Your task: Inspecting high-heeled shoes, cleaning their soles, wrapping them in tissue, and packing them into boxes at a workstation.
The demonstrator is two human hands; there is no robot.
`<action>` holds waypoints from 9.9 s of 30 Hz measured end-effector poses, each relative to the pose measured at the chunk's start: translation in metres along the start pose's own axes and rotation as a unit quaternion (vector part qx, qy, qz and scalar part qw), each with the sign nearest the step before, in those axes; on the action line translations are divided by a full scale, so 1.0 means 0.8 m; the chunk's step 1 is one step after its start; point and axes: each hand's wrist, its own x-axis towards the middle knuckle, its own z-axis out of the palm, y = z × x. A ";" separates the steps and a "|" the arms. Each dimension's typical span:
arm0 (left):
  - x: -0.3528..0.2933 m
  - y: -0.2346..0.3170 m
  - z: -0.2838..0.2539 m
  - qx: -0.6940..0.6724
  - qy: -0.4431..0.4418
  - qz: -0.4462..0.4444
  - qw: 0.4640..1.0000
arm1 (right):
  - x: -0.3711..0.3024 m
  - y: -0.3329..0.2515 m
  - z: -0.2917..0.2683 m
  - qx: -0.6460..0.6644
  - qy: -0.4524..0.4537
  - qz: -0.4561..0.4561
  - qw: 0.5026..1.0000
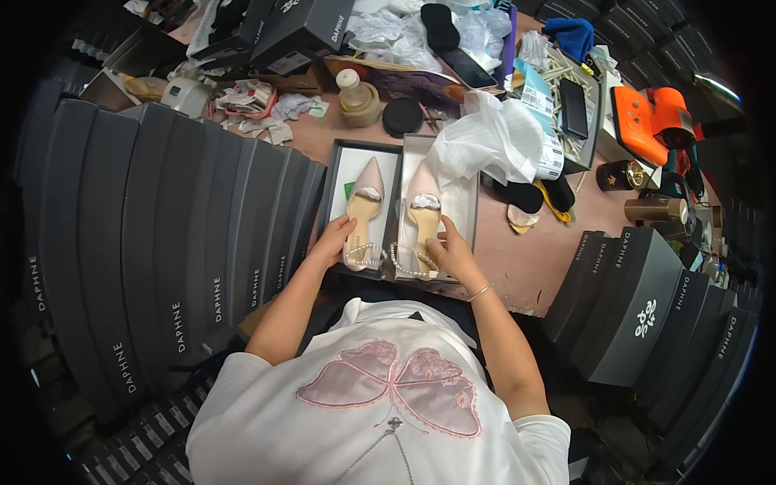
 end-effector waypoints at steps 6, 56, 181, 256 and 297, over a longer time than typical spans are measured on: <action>-0.010 0.009 0.006 -0.143 -0.010 -0.043 0.989 | 0.018 -0.010 0.032 0.083 0.048 0.094 0.991; -0.182 0.144 0.100 0.106 -0.299 -0.038 0.948 | -0.003 -0.079 -0.126 -0.105 0.268 -0.221 0.932; -0.151 0.119 0.075 -0.461 -0.183 -0.052 0.866 | 0.204 -0.199 -0.014 0.590 0.185 -0.107 0.778; -0.180 0.126 0.135 -0.321 -0.176 -0.011 0.931 | -0.094 -0.197 -0.007 -0.394 -0.006 -0.468 0.791; -0.175 0.140 0.128 -0.363 -0.192 -0.056 0.910 | -0.044 -0.205 -0.017 -0.360 0.109 -0.412 0.830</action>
